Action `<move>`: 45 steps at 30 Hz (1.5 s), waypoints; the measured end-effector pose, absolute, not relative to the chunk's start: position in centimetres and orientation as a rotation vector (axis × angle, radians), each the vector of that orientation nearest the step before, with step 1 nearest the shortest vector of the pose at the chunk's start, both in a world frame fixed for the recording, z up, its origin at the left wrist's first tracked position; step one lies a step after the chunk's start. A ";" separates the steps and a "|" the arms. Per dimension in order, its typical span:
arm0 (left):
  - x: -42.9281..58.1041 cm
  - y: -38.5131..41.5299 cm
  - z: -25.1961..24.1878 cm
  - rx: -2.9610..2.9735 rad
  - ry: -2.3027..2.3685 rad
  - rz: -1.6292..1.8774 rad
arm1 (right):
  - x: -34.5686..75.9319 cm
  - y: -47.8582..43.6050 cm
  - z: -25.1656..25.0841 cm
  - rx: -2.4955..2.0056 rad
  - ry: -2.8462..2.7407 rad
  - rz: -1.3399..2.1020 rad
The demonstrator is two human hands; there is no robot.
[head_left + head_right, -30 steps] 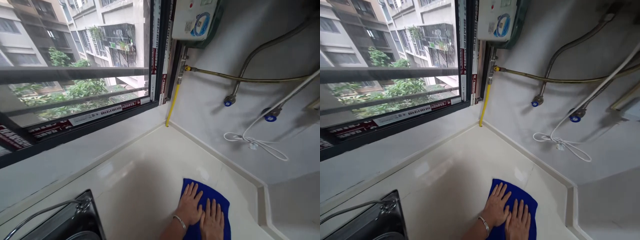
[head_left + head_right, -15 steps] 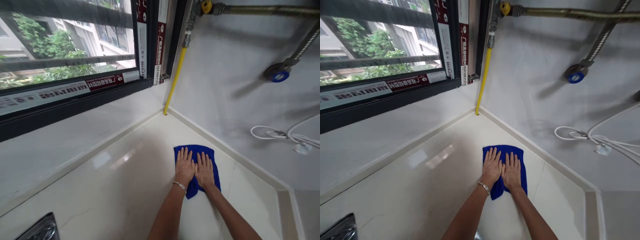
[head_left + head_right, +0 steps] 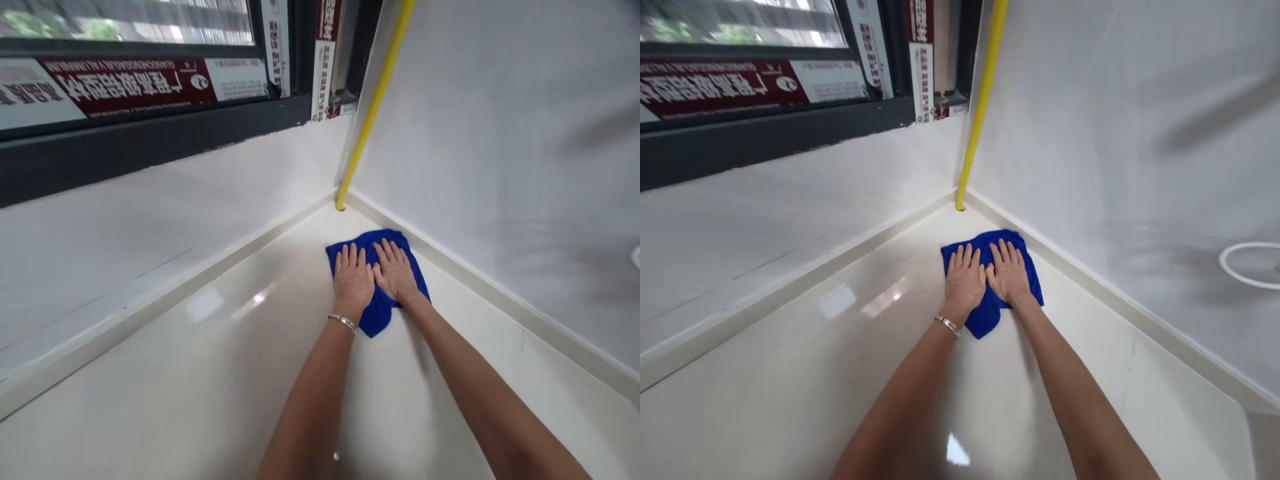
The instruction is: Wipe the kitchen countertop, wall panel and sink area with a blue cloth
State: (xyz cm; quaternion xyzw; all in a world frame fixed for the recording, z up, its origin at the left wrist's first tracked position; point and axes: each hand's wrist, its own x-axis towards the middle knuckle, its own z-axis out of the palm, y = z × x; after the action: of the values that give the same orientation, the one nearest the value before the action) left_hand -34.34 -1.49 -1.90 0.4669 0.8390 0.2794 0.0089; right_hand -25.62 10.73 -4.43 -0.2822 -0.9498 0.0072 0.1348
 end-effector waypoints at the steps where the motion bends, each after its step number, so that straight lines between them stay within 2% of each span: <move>1: -35.2 -1.5 -1.8 1.453 2.638 0.869 | -26.7 11.1 -4.5 -0.782 -2.751 0.048; 12: -45.3 -4.9 -1.4 1.293 2.833 0.704 | -39.9 11.3 -4.9 -0.506 -2.919 0.224; 20: -43.9 -9.3 -1.7 1.180 2.996 0.600 | -42.9 6.9 -2.9 -0.232 -2.882 0.433; 27: -39.0 -14.9 -2.5 1.080 3.134 0.632 | -40.6 -0.3 -0.4 -0.104 -2.899 0.617; 36: -32.3 -27.1 -5.5 1.198 3.226 0.637 | -33.1 -11.4 0.4 0.059 -2.926 0.737; 45: -24.4 -36.7 -5.6 1.375 3.215 0.705 | -23.0 -21.0 0.7 -0.037 -2.933 0.831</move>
State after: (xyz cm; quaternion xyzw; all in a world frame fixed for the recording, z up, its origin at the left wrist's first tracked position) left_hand -24.43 -36.72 -5.63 0.3768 0.8810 0.1932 -0.2110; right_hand -22.99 -21.04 0.66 -0.0121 -0.9610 0.2723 0.0467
